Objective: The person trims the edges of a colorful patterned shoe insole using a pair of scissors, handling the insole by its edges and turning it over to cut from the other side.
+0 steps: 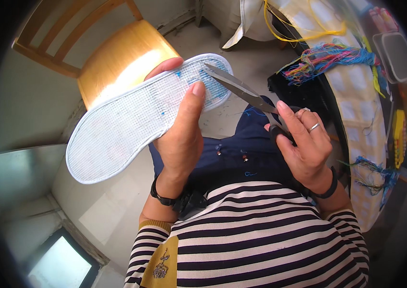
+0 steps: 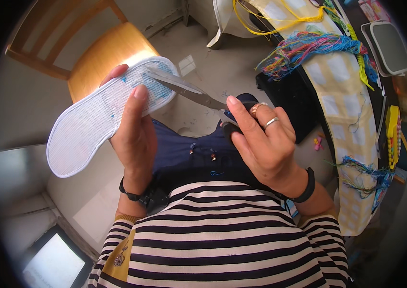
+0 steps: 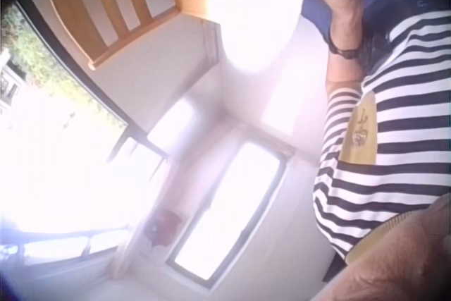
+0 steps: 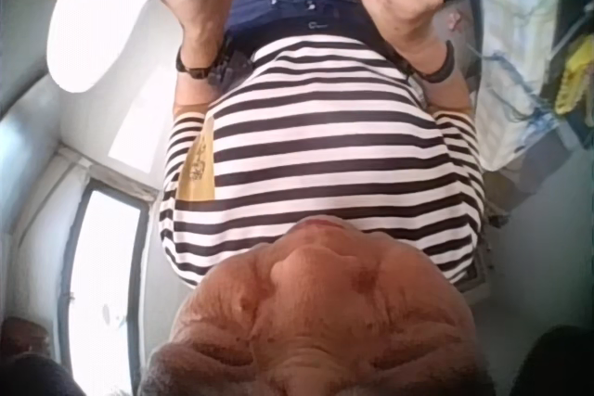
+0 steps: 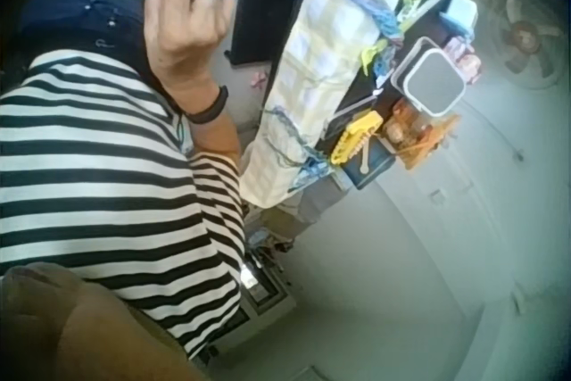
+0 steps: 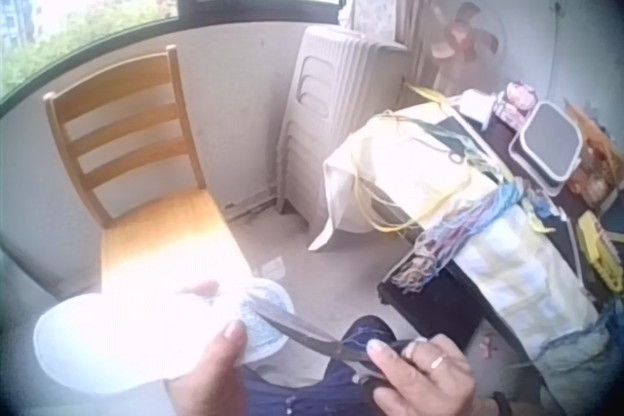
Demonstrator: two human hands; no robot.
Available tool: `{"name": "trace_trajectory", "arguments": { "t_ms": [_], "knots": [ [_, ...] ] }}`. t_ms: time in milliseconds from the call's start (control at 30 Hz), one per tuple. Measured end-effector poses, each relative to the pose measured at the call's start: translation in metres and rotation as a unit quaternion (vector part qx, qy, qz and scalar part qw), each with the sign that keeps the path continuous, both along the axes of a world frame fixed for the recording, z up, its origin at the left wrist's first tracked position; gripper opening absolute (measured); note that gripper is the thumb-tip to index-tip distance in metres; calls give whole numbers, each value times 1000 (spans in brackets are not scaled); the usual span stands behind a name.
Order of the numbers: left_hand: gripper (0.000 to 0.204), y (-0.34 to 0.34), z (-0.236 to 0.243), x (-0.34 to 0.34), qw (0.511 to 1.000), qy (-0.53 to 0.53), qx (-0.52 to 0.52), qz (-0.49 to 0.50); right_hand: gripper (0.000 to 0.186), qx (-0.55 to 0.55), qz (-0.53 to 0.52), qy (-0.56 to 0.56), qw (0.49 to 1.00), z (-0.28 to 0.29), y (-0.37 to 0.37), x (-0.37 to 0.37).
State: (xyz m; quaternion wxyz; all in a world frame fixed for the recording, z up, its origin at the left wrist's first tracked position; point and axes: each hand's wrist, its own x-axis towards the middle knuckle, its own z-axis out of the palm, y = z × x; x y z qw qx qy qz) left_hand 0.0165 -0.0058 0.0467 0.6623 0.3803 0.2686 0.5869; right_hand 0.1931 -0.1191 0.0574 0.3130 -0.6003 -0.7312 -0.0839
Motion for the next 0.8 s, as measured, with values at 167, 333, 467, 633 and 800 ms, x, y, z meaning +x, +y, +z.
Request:
{"name": "trace_trajectory", "arguments": {
  "t_ms": [167,333,467,633,800],
  "knots": [
    [44,0,-2,1,1000,22,14,18,66,2,3,-9,1000,0,-4,4],
    [44,-1,-3,3,999,31,15,12,66,-8,2,-19,1000,1,-5,5],
    [45,-3,2,3,1000,18,-4,7,67,15,-5,-41,999,-2,-3,1],
    [44,-7,7,3,999,-13,-47,-22,67,30,6,-68,997,-2,2,3],
    [45,-3,7,0,999,-8,-40,-5,64,36,7,1,999,-2,1,9]
  ]
}}
